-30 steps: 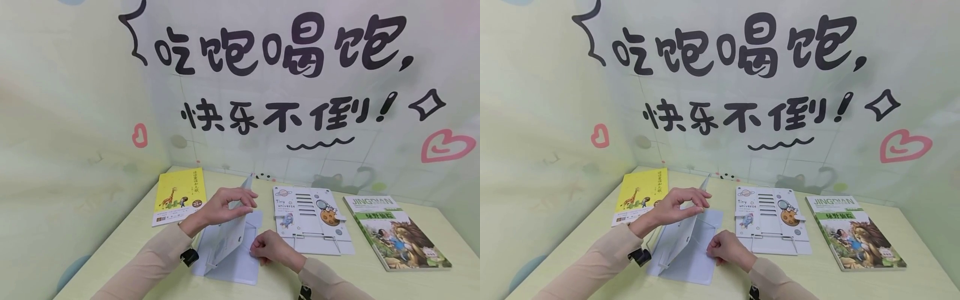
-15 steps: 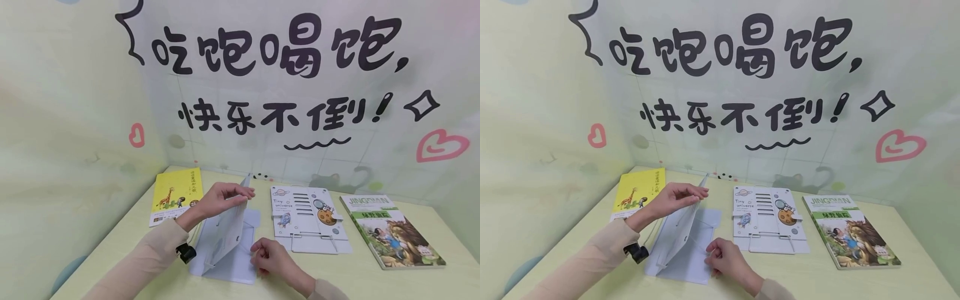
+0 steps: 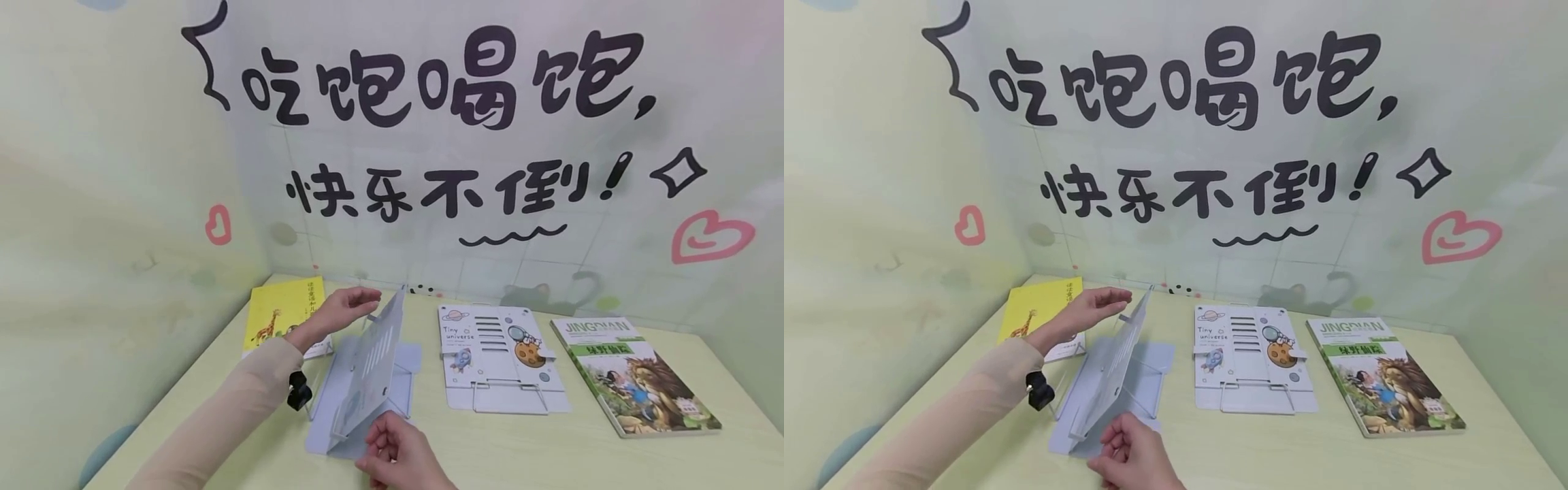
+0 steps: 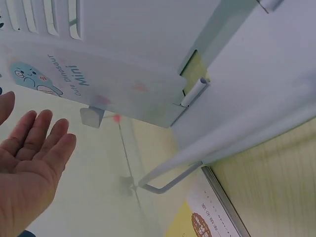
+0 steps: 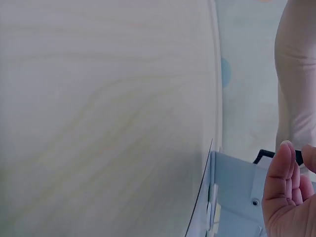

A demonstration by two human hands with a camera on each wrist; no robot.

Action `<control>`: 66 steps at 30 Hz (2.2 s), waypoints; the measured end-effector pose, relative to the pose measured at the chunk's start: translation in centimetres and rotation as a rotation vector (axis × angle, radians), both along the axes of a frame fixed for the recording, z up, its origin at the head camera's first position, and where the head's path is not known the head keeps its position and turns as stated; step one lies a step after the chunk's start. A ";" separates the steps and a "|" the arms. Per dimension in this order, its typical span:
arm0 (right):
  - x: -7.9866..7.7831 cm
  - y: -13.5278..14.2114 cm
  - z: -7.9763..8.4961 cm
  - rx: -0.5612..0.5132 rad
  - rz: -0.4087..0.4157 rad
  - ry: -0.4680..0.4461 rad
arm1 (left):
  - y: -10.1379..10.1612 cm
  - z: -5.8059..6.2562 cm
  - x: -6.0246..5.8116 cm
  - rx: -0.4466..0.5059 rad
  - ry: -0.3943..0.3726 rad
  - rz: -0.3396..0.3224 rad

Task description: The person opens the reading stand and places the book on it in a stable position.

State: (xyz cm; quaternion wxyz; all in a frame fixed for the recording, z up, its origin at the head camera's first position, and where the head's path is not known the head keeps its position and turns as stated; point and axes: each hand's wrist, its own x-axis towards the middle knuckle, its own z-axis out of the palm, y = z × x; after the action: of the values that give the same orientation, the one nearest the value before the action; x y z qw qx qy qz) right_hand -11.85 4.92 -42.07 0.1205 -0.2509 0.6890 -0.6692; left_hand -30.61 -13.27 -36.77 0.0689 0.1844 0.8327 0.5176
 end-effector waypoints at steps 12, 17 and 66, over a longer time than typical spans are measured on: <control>-0.8 -2.2 -1.1 -0.104 -0.040 -0.114 | 0.3 -1.3 -0.4 -0.132 -0.055 -0.021; -1.0 -2.3 -1.3 -0.085 -0.056 -0.099 | 0.5 -1.4 -0.5 -0.130 -0.026 -0.033; -15.4 5.4 1.5 0.198 -0.611 -0.086 | -6.2 -3.3 0.4 -0.096 0.132 0.548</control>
State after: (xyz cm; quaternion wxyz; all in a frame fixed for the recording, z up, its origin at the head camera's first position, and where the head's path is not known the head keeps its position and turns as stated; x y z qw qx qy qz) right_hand -27.20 10.31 -40.61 -0.0332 0.0090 0.7885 -0.6140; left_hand -30.18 -19.43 -40.09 -0.1192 -0.0179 0.8778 0.4637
